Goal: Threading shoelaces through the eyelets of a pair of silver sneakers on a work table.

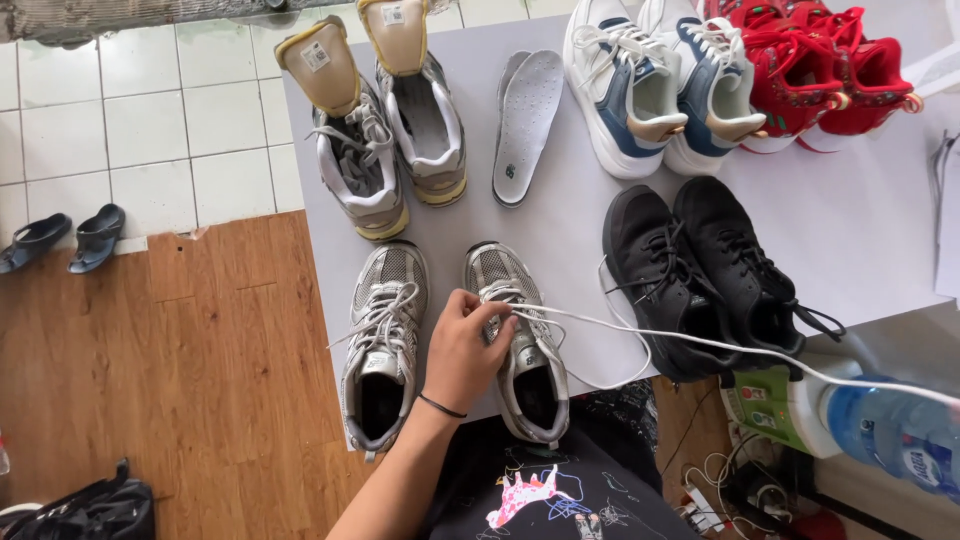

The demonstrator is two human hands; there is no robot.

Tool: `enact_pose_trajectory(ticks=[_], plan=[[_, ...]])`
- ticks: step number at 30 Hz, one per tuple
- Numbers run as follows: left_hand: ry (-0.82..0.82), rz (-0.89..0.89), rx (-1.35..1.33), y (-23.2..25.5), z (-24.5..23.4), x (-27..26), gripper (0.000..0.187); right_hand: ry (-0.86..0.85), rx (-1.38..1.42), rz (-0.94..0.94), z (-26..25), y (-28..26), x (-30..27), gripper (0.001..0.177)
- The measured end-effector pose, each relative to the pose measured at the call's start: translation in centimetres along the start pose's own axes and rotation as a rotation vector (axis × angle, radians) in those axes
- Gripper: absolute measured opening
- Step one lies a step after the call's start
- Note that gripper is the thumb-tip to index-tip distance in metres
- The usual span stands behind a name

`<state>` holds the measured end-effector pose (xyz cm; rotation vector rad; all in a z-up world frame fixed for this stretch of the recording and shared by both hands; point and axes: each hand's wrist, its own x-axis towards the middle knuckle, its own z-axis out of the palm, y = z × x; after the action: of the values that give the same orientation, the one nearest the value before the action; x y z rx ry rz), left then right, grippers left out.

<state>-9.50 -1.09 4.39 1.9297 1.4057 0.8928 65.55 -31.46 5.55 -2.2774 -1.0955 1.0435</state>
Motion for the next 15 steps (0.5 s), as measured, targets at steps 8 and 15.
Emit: enact_pose_trajectory(ticks=[8, 15], plan=[[-0.032, 0.006, 0.001, 0.3, 0.6, -0.2, 0.021, 0.139, 0.681, -0.277, 11.1, -33.3, 1.0, 0.004], [-0.047, -0.054, -0.032, 0.5, 0.9, 0.0, 0.023, 0.246, 0.778, -0.39, 30.6, -44.6, 1.1, 0.007]])
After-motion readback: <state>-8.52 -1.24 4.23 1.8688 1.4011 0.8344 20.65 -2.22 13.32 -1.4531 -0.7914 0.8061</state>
